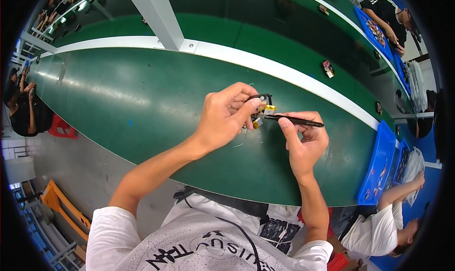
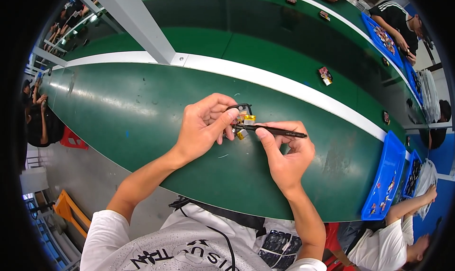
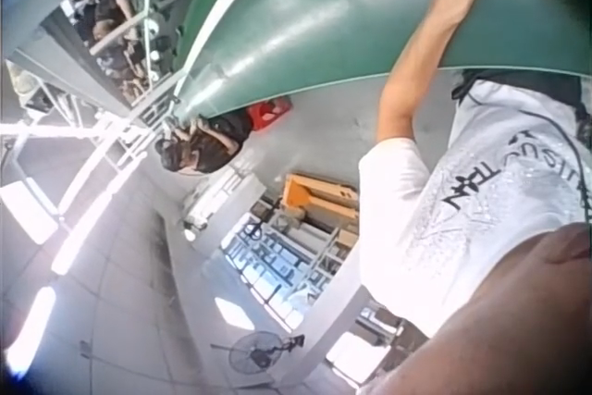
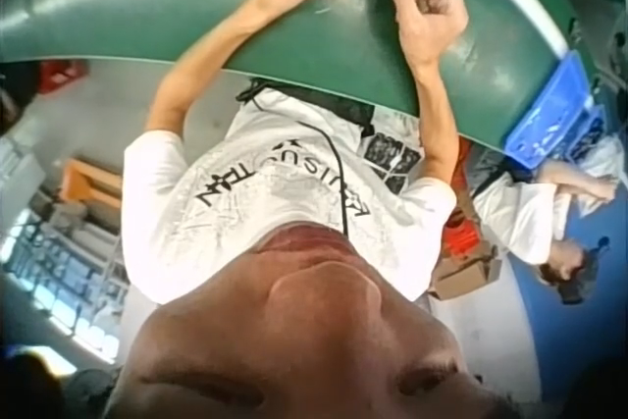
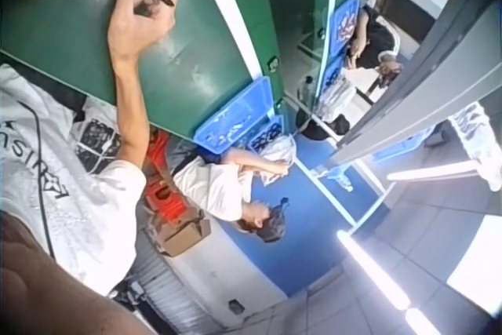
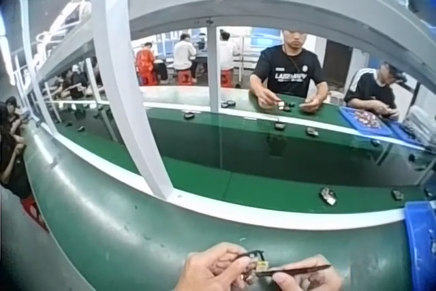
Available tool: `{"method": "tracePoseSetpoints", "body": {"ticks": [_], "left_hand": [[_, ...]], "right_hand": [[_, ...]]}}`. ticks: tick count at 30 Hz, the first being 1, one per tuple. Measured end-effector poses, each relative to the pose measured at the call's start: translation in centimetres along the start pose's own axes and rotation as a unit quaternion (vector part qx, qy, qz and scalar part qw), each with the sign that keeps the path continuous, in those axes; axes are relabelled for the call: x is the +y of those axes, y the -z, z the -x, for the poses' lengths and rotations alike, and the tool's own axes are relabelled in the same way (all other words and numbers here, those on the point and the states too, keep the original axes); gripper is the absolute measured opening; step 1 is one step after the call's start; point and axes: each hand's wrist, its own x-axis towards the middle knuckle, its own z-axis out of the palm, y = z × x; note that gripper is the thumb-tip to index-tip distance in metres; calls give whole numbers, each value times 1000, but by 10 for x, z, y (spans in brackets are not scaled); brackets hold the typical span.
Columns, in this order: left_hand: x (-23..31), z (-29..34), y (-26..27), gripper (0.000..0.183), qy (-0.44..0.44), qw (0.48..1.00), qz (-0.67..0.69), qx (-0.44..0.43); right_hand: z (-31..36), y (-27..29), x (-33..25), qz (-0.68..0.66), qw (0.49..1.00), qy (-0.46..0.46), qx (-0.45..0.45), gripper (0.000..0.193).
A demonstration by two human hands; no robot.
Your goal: Assembling small electronic modules using tweezers at a production line workstation.
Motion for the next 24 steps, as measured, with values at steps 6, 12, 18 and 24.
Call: {"method": "tracePoseSetpoints", "body": {"ticks": [6, 12, 18, 24], "left_hand": [[3, 3, -8, 18, 7, 1000, 3, 1], [8, 8, -16, 18, 2, 1000, -11, 5], [9, 12, -25, 18, 4, 1000, -5, 17], [13, 14, -25, 18, -2, 1000, -16, -3]], "right_hand": [[4, 7, 2, 8, 1000, 9, 9, 17], [6, 14, 1, 46, 997, 68, 14, 17], [9, 20, -2, 82, 991, 109, 13, 16], [9, 20, -12, -1, 1000, -11, 5, 17]]}}
